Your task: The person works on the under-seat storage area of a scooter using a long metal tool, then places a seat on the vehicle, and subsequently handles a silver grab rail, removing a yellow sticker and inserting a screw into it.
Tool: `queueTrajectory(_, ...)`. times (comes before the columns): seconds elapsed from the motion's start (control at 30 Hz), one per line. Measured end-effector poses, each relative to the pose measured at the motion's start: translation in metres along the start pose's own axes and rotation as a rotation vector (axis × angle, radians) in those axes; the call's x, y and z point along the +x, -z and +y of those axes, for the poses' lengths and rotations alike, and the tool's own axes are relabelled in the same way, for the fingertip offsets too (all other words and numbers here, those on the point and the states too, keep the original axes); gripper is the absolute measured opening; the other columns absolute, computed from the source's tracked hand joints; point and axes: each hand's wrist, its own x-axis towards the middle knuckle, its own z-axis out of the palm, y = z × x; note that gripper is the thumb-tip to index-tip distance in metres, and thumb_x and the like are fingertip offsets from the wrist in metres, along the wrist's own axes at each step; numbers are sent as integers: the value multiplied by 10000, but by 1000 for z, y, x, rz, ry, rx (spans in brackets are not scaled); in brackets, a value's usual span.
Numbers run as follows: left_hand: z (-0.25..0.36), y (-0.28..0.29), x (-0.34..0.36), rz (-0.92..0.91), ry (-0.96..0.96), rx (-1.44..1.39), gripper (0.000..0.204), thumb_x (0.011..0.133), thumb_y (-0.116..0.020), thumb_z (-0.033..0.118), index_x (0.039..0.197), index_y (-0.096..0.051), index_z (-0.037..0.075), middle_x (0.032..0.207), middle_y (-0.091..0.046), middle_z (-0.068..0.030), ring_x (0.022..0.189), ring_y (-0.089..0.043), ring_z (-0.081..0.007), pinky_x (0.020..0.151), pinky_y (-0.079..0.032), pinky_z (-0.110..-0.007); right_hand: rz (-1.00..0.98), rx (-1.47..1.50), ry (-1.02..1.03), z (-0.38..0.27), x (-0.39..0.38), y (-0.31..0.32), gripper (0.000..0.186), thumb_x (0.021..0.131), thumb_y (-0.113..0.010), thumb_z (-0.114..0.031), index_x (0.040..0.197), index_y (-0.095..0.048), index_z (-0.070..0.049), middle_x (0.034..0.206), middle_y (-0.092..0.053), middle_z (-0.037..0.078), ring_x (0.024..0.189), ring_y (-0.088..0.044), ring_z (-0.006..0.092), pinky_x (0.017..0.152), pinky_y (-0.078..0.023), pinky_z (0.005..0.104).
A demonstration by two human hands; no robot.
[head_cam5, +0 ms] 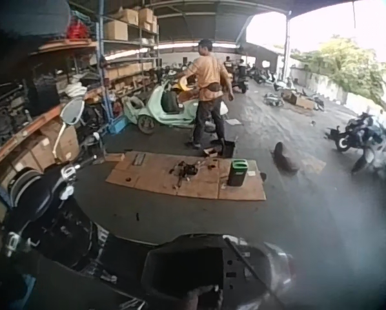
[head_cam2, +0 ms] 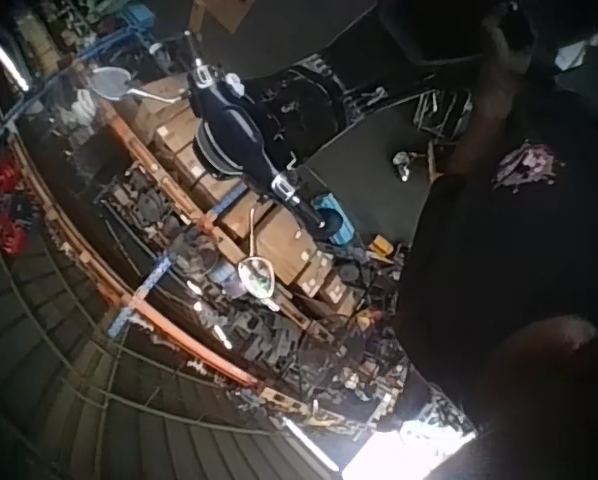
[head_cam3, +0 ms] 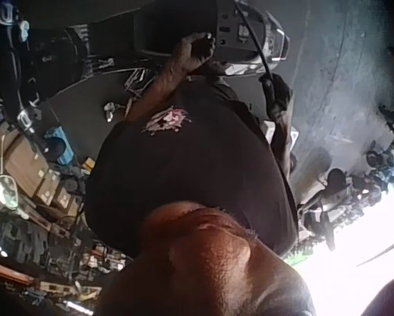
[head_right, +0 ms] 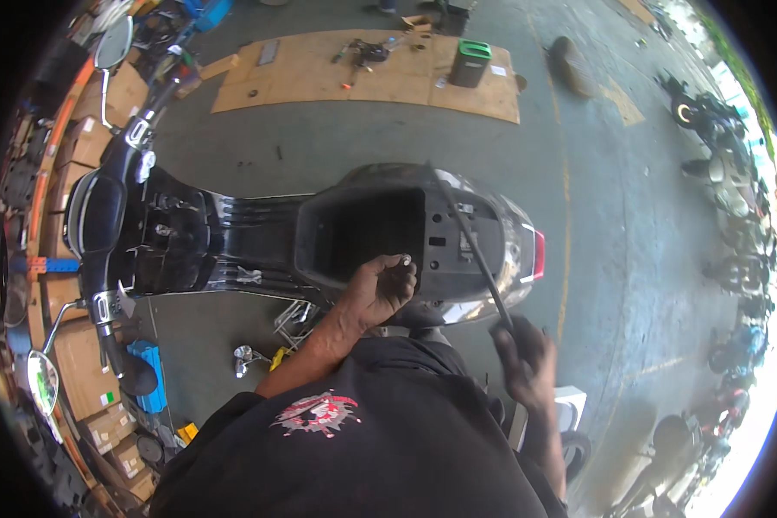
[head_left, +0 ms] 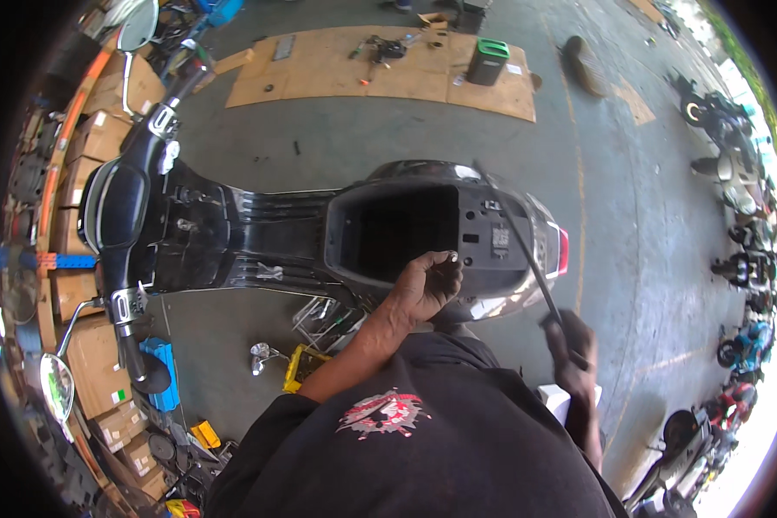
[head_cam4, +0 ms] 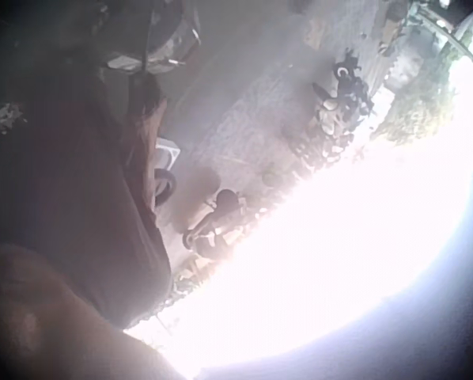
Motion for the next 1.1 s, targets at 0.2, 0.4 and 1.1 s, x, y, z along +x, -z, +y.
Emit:
queueTrajectory(0.2, 13, -12, 23, 171, -245, -8, 153, 893, -509, 77, 929, -572, -58, 956, -625, -177, 964, -631, -308, 820, -563, -384, -260, -118, -44, 17, -21, 47, 395, 897, -530, -377, 830, -660, -10, 584, -535, 103, 534, -528, 203, 520, -388, 340)
queueTrajectory(0.4, 9, -11, 39, 223, -256, -17, 151, 908, -463, 49, 897, -561, -66, 932, -629, -203, 950, -644, -330, 800, -584, -395, -253, -118, -14, 23, -16, 50, 374, 911, -525, -347, 849, -665, -6, 634, -586, 137, 560, -565, 240, 548, -423, 352)
queueTrajectory(1.1, -21, 16, 153, 530, -308, -139, 70, 946, -463, -5, 970, -509, -52, 917, -577, -143, 826, -643, -270, 793, -612, -406, -454, -890, 198, -10, 82, 55, 102, 857, -612, -166, 929, -605, -94, 580, -562, 103, 568, -592, 316, 531, -442, 428)
